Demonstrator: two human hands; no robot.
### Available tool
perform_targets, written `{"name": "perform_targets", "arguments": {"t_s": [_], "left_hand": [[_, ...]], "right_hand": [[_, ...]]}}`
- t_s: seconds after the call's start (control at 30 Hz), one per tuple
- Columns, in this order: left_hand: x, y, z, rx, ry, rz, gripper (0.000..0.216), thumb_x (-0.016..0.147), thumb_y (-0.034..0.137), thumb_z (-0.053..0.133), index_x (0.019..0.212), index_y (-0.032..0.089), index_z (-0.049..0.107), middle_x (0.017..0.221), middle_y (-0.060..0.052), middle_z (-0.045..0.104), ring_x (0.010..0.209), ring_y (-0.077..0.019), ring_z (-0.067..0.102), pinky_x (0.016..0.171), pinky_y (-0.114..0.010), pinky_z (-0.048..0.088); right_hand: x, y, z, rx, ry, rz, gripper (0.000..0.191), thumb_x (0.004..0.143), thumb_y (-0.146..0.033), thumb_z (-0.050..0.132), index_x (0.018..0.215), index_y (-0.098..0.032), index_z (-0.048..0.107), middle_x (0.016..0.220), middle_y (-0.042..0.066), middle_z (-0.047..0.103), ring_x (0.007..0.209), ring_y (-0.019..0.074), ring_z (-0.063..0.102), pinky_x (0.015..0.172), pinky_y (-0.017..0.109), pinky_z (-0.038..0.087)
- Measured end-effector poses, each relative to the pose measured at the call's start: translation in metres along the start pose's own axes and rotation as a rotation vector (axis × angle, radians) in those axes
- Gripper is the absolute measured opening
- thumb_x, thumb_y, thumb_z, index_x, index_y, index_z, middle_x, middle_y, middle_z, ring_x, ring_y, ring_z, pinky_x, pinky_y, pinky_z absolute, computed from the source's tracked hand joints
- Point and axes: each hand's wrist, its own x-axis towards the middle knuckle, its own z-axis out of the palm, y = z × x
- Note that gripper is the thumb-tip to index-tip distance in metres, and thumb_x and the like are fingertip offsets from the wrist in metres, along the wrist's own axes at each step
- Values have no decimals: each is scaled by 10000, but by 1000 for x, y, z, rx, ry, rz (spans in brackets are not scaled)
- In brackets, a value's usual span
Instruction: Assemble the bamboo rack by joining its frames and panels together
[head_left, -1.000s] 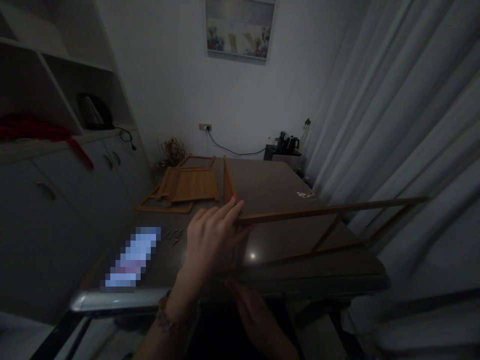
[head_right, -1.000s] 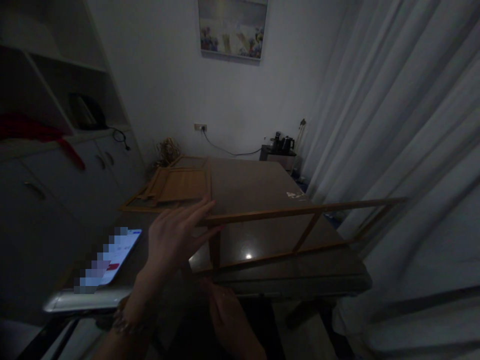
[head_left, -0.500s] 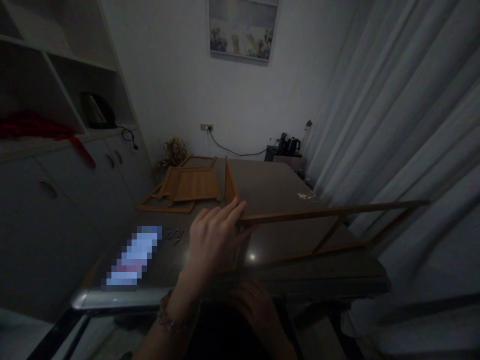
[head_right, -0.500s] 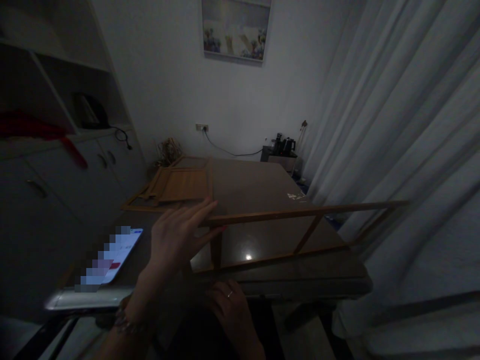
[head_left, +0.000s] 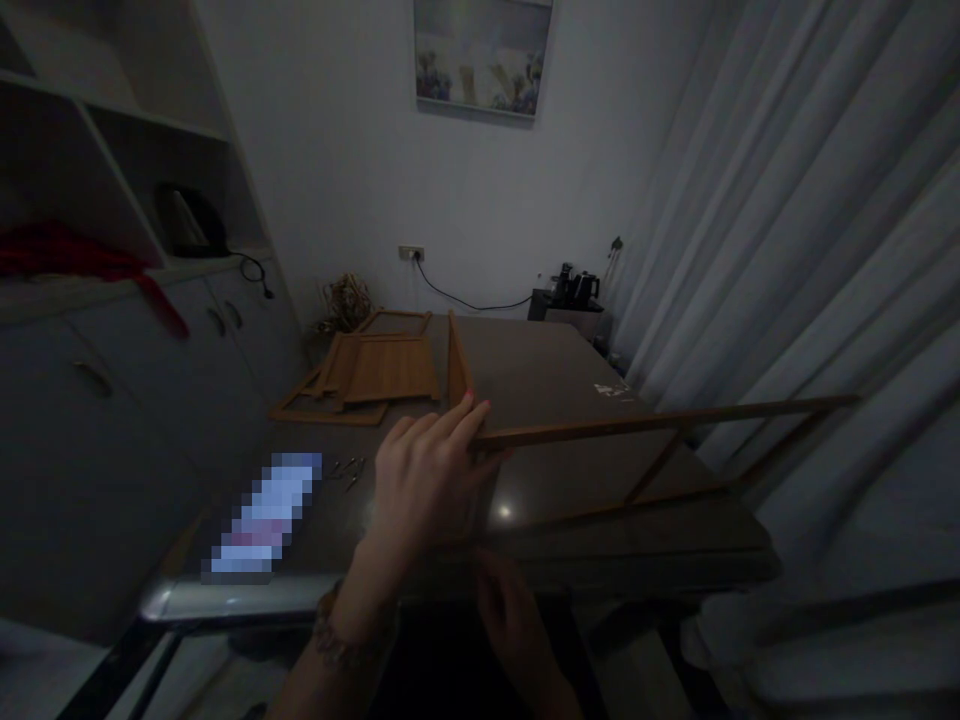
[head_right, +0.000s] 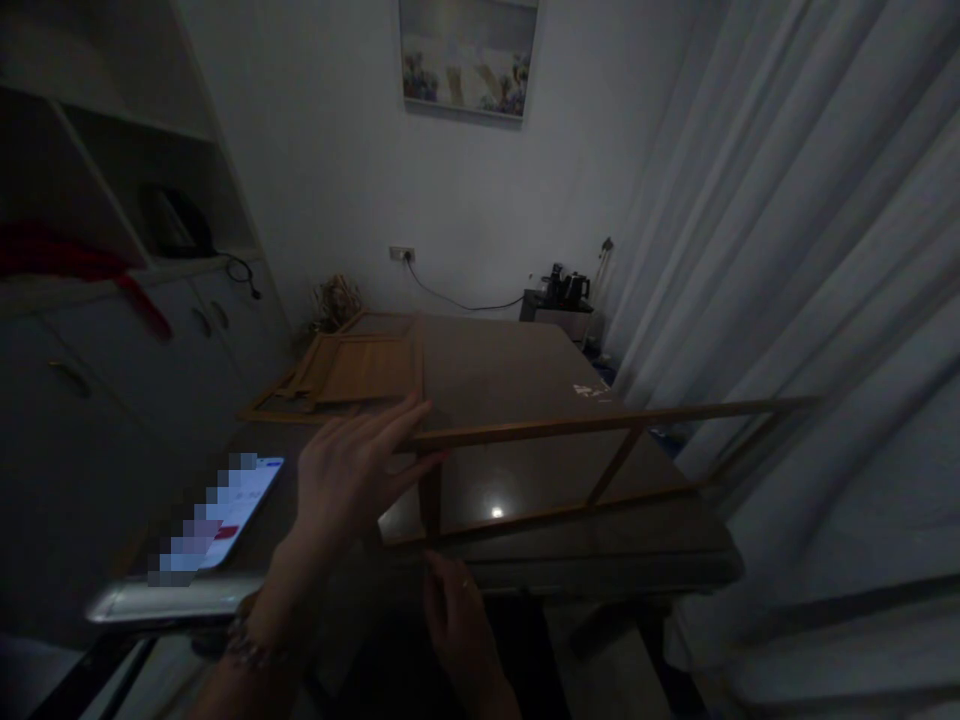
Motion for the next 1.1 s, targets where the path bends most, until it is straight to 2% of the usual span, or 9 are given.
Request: {"name": "perform_targets", "arguments": {"t_s": [0.13, 0.27, 0.37, 0.57, 0.73, 0.8, 0.9, 1.0, 1.1], "left_hand": [[0, -1, 1, 13, 13, 5, 472, 831, 508, 601, 1220, 241, 600, 1236, -13, 661, 833, -218, 692, 668, -397, 477], [0, -1, 1, 15, 21, 9, 470, 827, 513, 605, 1209, 240, 608, 1227, 0, 666, 815, -209, 692, 659, -390, 473], [-1, -1, 2, 27, 26, 12, 468, 832, 523, 593, 1205, 241, 612, 1232, -5, 663, 816, -210, 690, 659, -391, 467], [-1, -1, 1, 8, 7, 7, 472, 843, 508, 587, 1229, 235, 594, 1251, -19, 650, 850, -214, 688, 705, -400, 478], [0, 0, -1, 32, 17, 6, 468, 822, 515, 610, 1202, 241, 612, 1235, -3, 661, 831, -222, 689, 662, -402, 478], [1, 1, -1, 35, 21, 9, 469, 819, 512, 616, 1201, 239, 613, 1228, -6, 665, 815, -220, 689, 656, -403, 477], [1, 1, -1, 32, 15, 7, 472, 824, 504, 613, 1209, 232, 608, 1229, -18, 664, 811, -214, 690, 659, -399, 479], [0, 0, 0, 26, 7, 4, 476, 825, 512, 608, 1211, 235, 607, 1235, -16, 661, 827, -218, 689, 671, -398, 483], [0, 0, 0, 14, 2, -2, 467, 829, 513, 601, 1203, 235, 614, 1233, -27, 662, 848, -224, 689, 688, -397, 485]], "right_hand": [[-3, -2, -1, -10, -88, 16, 231, 993, -293, 434, 1121, -252, 623, 948, 39, 739, 843, 180, 712, 749, 287, 585], [0, -2, -4, -167, -4, -62, 251, 968, -399, 481, 983, -238, 673, 842, 39, 749, 749, 210, 697, 686, 330, 568], [4, -4, -7, -231, 28, -107, 224, 962, -378, 502, 926, -232, 668, 774, 31, 735, 701, 210, 672, 645, 330, 537], [7, -8, -11, -261, 9, -183, 243, 1003, -283, 414, 1002, -236, 652, 796, 28, 731, 717, 203, 657, 695, 341, 507], [5, -6, -10, -203, -32, -181, 272, 1010, -265, 390, 1127, -250, 635, 858, 29, 755, 717, 197, 677, 714, 348, 516], [2, -3, -7, -154, -26, -136, 273, 1005, -279, 404, 1121, -251, 650, 876, 35, 756, 733, 195, 686, 714, 338, 529], [-2, -2, -2, -54, -22, 19, 256, 982, -324, 454, 1053, -252, 689, 860, 42, 751, 764, 198, 693, 706, 310, 548], [-4, -3, 2, 84, -74, 202, 203, 945, -338, 530, 989, -248, 707, 896, 35, 749, 814, 191, 701, 743, 279, 550], [-2, -6, 2, 158, -139, 310, 157, 913, -325, 587, 905, -243, 720, 872, 21, 748, 810, 188, 704, 762, 267, 542]]}}
